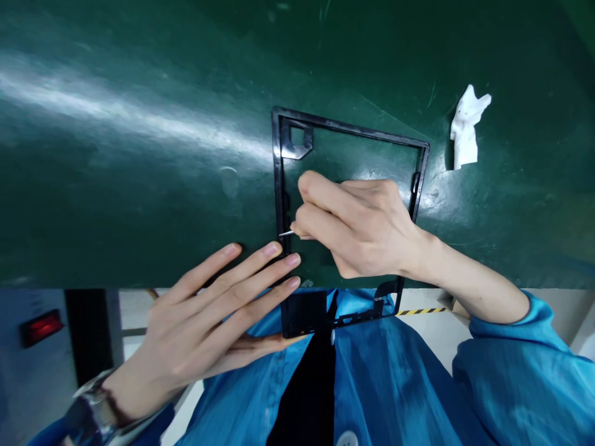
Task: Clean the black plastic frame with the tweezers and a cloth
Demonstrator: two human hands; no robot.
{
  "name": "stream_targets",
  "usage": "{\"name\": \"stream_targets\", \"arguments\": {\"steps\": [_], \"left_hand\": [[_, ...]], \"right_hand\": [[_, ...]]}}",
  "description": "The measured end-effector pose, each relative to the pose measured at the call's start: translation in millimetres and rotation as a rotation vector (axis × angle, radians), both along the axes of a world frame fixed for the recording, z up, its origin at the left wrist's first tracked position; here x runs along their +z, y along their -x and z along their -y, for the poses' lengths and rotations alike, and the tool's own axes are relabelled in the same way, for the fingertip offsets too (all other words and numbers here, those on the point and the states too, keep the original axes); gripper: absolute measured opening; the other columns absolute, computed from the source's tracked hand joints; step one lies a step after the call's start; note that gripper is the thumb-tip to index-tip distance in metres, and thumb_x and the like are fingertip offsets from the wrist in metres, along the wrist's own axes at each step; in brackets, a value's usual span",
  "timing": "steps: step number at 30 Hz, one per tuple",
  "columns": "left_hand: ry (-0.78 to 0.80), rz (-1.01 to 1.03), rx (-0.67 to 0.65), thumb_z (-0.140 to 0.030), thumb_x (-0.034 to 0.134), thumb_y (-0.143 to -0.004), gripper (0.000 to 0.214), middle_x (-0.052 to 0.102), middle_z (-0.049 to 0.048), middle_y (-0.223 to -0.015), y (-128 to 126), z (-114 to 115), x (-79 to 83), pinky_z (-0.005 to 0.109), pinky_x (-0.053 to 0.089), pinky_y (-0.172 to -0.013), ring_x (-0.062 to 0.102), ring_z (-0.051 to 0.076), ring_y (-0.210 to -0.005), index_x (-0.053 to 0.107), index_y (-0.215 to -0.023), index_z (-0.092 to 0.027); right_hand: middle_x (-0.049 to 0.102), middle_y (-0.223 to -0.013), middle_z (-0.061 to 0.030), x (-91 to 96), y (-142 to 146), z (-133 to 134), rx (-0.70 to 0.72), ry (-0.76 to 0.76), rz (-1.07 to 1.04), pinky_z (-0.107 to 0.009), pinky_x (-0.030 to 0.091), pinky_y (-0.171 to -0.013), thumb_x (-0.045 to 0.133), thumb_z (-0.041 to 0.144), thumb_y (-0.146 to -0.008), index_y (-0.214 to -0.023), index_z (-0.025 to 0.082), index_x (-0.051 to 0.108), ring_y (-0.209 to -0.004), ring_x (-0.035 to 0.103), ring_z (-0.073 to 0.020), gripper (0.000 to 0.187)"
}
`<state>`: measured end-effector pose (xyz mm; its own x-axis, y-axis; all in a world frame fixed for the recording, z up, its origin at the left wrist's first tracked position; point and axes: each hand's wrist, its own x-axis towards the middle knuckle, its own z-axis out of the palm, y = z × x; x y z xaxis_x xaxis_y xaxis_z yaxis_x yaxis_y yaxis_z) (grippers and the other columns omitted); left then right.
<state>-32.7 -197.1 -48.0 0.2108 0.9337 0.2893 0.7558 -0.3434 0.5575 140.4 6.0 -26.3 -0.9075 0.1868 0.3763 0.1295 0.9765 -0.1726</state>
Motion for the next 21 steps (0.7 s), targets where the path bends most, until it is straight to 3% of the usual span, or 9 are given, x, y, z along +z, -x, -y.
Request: {"name": "stream_targets", "arguments": {"steps": [5, 9, 14, 21], "left_hand": [[0.016, -0.002, 0.01, -0.048, 0.068, -0.102, 0.064, 0.063, 0.0081, -0.158, 0.2, 0.9, -0.7, 0.038, 0.032, -0.142, 0.045, 0.016, -0.163, 0.052, -0.155, -0.016], [-0.001, 0.018, 0.035, -0.05, 0.067, -0.102, 0.065, 0.052, 0.003, -0.167, -3.0, 0.4, -2.6, 0.035, 0.03, -0.143, 0.044, 0.016, -0.163, 0.051, -0.156, -0.016], [-0.037, 0.034, 0.047, -0.049, 0.074, -0.098, 0.072, 0.044, 0.0004, -0.173, -6.1, -1.5, -5.4, 0.035, 0.031, -0.144, 0.043, 0.017, -0.164, 0.048, -0.157, -0.016], [-0.053, 0.045, 0.054, -0.048, 0.072, -0.099, 0.07, 0.046, 0.0015, -0.172, -6.2, -0.2, -9.7, 0.033, 0.032, -0.143, 0.046, 0.019, -0.162, 0.05, -0.157, -0.015]], "right_hand": [[0.062, -0.093, 0.001, 5.7, -5.2, -0.5, 0.008, 0.069, 0.17, -0.027, 0.033, -0.061, 0.037, 0.009, -0.107, -0.088, 0.018, 0.057, -0.068, 0.046, -0.0063, 0.029], [0.059, -0.093, 0.001, 10.0, -4.5, 8.6, -0.113, 0.144, 0.148, -0.027, 0.034, -0.061, 0.038, 0.014, -0.11, -0.094, 0.017, 0.059, -0.07, 0.048, -0.006, 0.027], [0.058, -0.088, 0.0014, 10.2, -2.9, 21.2, -0.178, 0.094, 0.076, -0.026, 0.041, -0.072, 0.041, 0.012, -0.11, -0.097, 0.02, 0.056, -0.085, 0.058, -0.0098, 0.021], [0.06, -0.088, 0.0026, 4.5, -3.0, 27.5, -0.175, 0.071, 0.024, -0.024, 0.038, -0.063, 0.046, 0.008, -0.107, -0.095, 0.019, 0.059, -0.075, 0.051, -0.0067, 0.021]]}}
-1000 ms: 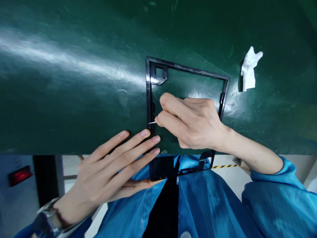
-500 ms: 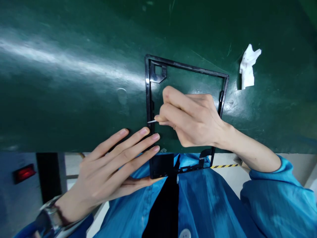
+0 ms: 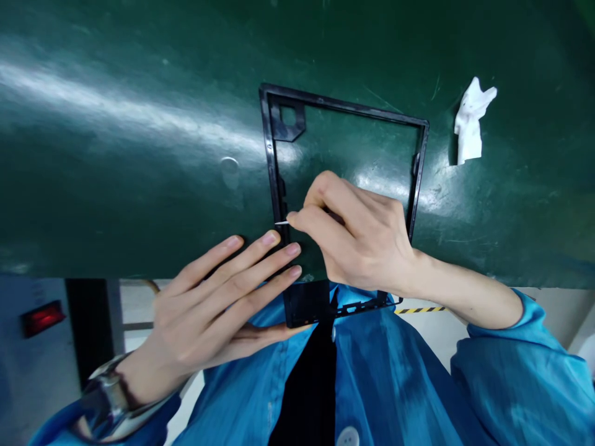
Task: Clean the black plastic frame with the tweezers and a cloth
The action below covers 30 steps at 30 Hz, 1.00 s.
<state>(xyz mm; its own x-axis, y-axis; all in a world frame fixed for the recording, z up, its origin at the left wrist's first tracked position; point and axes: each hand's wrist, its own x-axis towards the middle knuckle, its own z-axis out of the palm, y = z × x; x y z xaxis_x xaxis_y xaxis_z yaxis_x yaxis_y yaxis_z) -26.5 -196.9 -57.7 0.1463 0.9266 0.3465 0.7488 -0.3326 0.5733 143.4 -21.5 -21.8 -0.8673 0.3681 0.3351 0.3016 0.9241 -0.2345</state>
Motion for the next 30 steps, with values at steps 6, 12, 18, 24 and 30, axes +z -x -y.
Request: {"name": "stream_targets", "arguments": {"steps": [6, 12, 18, 24, 30], "left_hand": [[-0.005, -0.006, -0.008, -0.049, 0.072, -0.099, 0.068, 0.046, 0.0012, -0.173, -1.4, -0.7, -1.8, 0.035, 0.032, -0.143, 0.047, 0.02, -0.161, 0.052, -0.155, -0.015], [-0.006, -0.022, -0.024, -0.048, 0.071, -0.1, 0.068, 0.039, 0.0011, -0.176, -0.6, -1.5, -0.6, 0.035, 0.028, -0.145, 0.042, 0.019, -0.164, 0.051, -0.155, -0.013], [0.013, -0.008, -0.02, -0.048, 0.069, -0.101, 0.069, 0.037, -0.0016, -0.177, 0.3, -2.3, 3.8, 0.033, 0.028, -0.145, 0.042, 0.016, -0.164, 0.048, -0.157, -0.014], [0.034, -0.023, -0.023, -0.05, 0.069, -0.101, 0.07, 0.037, -0.0022, -0.177, 0.7, 0.3, 4.7, 0.033, 0.027, -0.145, 0.041, 0.017, -0.165, 0.048, -0.157, -0.014], [0.074, -0.056, -0.022, -0.045, 0.064, -0.104, 0.064, 0.047, 0.0011, -0.171, 3.2, 3.8, 6.5, 0.035, 0.029, -0.145, 0.041, 0.017, -0.164, 0.046, -0.159, -0.016]], "right_hand": [[0.061, -0.086, 0.005, -2.3, 0.8, 0.1, 0.021, -0.057, -0.05, -0.024, 0.036, -0.059, 0.05, 0.006, -0.103, -0.093, 0.019, 0.052, -0.07, 0.051, -0.0049, 0.017], [0.066, -0.092, 0.0068, -1.8, 2.5, -4.7, 0.051, -0.023, -0.066, -0.025, 0.034, -0.058, 0.046, 0.002, -0.101, -0.088, 0.019, 0.053, -0.07, 0.053, -0.0013, 0.022], [0.064, -0.081, 0.0055, 0.0, 1.5, -5.2, 0.102, -0.037, -0.057, -0.025, 0.035, -0.059, 0.046, 0.003, -0.102, -0.089, 0.019, 0.058, -0.069, 0.054, -0.0042, 0.023], [0.068, -0.088, 0.0039, 7.3, -0.5, -4.5, 0.063, 0.08, 0.009, -0.025, 0.04, -0.062, 0.046, 0.008, -0.104, -0.088, 0.018, 0.067, -0.067, 0.051, -0.0039, 0.028], [0.07, -0.089, 0.0008, 5.8, -0.5, -7.4, 0.048, 0.054, -0.046, -0.023, 0.037, -0.061, 0.053, 0.008, -0.101, -0.091, 0.018, 0.07, -0.068, 0.054, -0.0042, 0.021]]}}
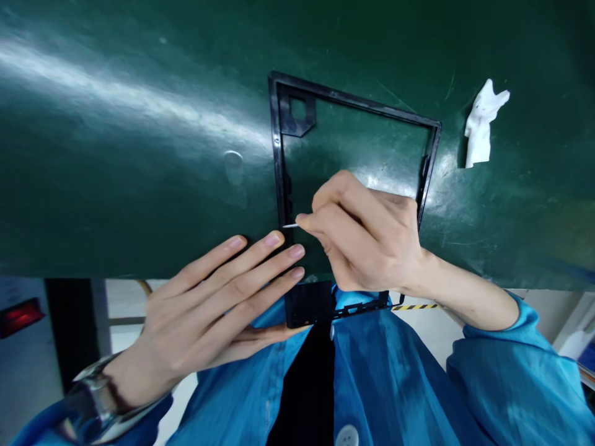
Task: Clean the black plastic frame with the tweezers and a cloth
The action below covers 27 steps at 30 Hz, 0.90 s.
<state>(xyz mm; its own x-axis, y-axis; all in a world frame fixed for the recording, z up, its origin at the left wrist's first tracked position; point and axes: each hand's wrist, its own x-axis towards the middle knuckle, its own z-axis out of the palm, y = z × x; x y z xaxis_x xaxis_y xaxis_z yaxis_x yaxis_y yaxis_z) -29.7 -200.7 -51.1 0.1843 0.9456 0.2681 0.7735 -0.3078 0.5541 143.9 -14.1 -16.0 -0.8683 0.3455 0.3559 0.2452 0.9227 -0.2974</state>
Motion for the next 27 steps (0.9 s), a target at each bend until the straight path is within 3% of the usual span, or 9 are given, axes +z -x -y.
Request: {"name": "stream_targets", "arguments": {"steps": [8, 12, 18, 24, 27], "left_hand": [[0.017, 0.027, -0.015, -0.041, 0.066, -0.102, 0.069, 0.062, 0.0054, -0.16, -0.2, -0.9, 3.1, 0.032, 0.03, -0.145, 0.046, 0.018, -0.161, 0.043, -0.162, -0.014], [-0.015, 0.025, -0.004, -0.043, 0.069, -0.101, 0.073, 0.059, 0.0046, -0.163, -0.1, -1.7, 1.1, 0.032, 0.031, -0.145, 0.051, 0.02, -0.158, 0.041, -0.163, -0.016], [-0.024, 0.024, -0.029, -0.042, 0.066, -0.103, 0.071, 0.042, 0.0013, -0.174, 0.4, -3.6, 1.2, 0.034, 0.03, -0.145, 0.042, 0.018, -0.164, 0.039, -0.163, -0.017], [-0.006, 0.024, -0.027, -0.045, 0.065, -0.103, 0.07, 0.055, 0.0033, -0.165, 2.2, -3.7, 3.5, 0.034, 0.03, -0.145, 0.047, 0.019, -0.161, 0.042, -0.162, -0.017], [0.019, 0.011, -0.032, -0.044, 0.067, -0.102, 0.069, 0.062, 0.0052, -0.16, 3.1, -3.6, 4.3, 0.033, 0.03, -0.145, 0.048, 0.019, -0.16, 0.046, -0.16, -0.014]], "right_hand": [[0.07, -0.088, 0.0038, -5.9, 3.6, 6.9, -0.015, -0.175, -0.042, -0.024, 0.037, -0.058, 0.056, 0.009, -0.102, -0.095, 0.018, 0.066, -0.069, 0.055, -0.0054, 0.015], [0.071, -0.087, 0.004, -1.2, 5.5, 7.7, -0.003, -0.202, -0.025, -0.026, 0.037, -0.055, 0.057, 0.008, -0.1, -0.093, 0.017, 0.066, -0.067, 0.052, -0.0057, 0.015], [0.071, -0.089, 0.0051, 4.8, 3.5, 3.1, 0.069, -0.249, 0.067, -0.027, 0.035, -0.055, 0.047, 0.01, -0.105, -0.091, 0.019, 0.066, -0.069, 0.052, -0.0047, 0.025], [0.071, -0.088, 0.0062, -2.2, 0.7, 2.4, 0.066, -0.237, 0.026, -0.026, 0.037, -0.055, 0.049, 0.011, -0.105, -0.091, 0.019, 0.065, -0.069, 0.054, -0.0044, 0.023], [0.071, -0.089, 0.0045, -6.1, -0.8, 0.8, 0.043, -0.144, -0.06, -0.026, 0.041, -0.057, 0.054, 0.008, -0.1, -0.092, 0.018, 0.067, -0.069, 0.057, -0.005, 0.018]]}}
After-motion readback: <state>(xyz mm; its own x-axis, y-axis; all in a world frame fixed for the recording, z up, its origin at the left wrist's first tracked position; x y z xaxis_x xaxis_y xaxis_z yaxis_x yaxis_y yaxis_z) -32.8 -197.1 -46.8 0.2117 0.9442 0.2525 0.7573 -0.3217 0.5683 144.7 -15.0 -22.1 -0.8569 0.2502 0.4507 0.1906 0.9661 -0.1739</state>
